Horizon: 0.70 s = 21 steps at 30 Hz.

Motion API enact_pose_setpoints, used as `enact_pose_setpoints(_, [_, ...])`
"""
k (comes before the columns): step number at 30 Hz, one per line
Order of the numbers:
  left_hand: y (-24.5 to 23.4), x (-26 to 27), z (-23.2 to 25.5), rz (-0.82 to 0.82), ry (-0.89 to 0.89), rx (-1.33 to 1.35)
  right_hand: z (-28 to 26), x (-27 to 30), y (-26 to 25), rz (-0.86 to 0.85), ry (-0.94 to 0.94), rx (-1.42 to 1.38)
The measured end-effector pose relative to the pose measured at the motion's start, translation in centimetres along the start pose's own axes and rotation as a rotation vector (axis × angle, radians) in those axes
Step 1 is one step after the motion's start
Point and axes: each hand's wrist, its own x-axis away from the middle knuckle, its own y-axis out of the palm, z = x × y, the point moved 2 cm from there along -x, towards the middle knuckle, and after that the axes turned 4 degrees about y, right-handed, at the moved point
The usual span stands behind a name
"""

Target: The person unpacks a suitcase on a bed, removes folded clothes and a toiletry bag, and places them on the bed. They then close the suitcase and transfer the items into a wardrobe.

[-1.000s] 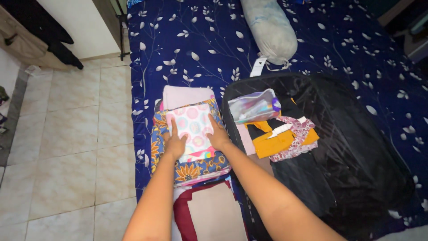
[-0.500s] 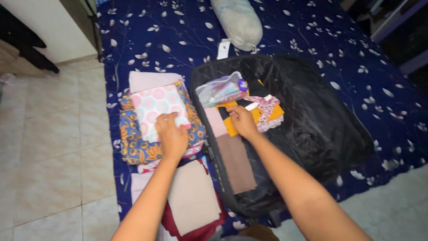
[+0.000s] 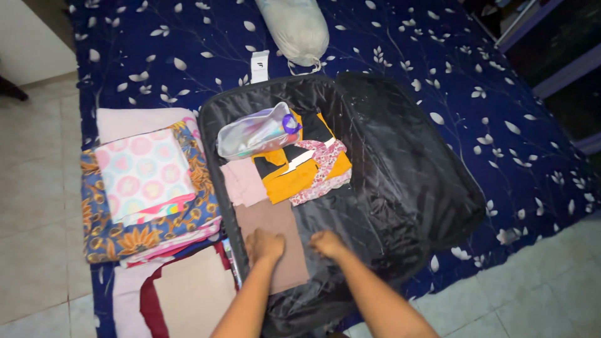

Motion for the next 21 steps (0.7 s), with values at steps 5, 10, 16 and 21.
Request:
enact_pose_setpoints(5, [4.0, 0.5, -3.0, 0.24, -0.068, 0.062, 0.9, -0.1, 5.0, -0.181, 0.19, -0.286])
enact_pose_setpoints(10, [8.1, -2.5, -6.6, 0.302, -0.053, 0.103, -2.3, 0.4, 7.5, -0.195, 0.228, -0.227])
enact_pose_setpoints(16, [7.9, -3.6, -9.2, -0.004, -0.173, 0.101, -6.4, 2.8, 6.8, -0.23, 0.26, -0.412])
enact_pose_setpoints(21, [5.7, -0.6, -6.5, -0.082, -0.339, 0.686, -5.7, 3.5, 4.2, -0.537, 0.415, -0.595])
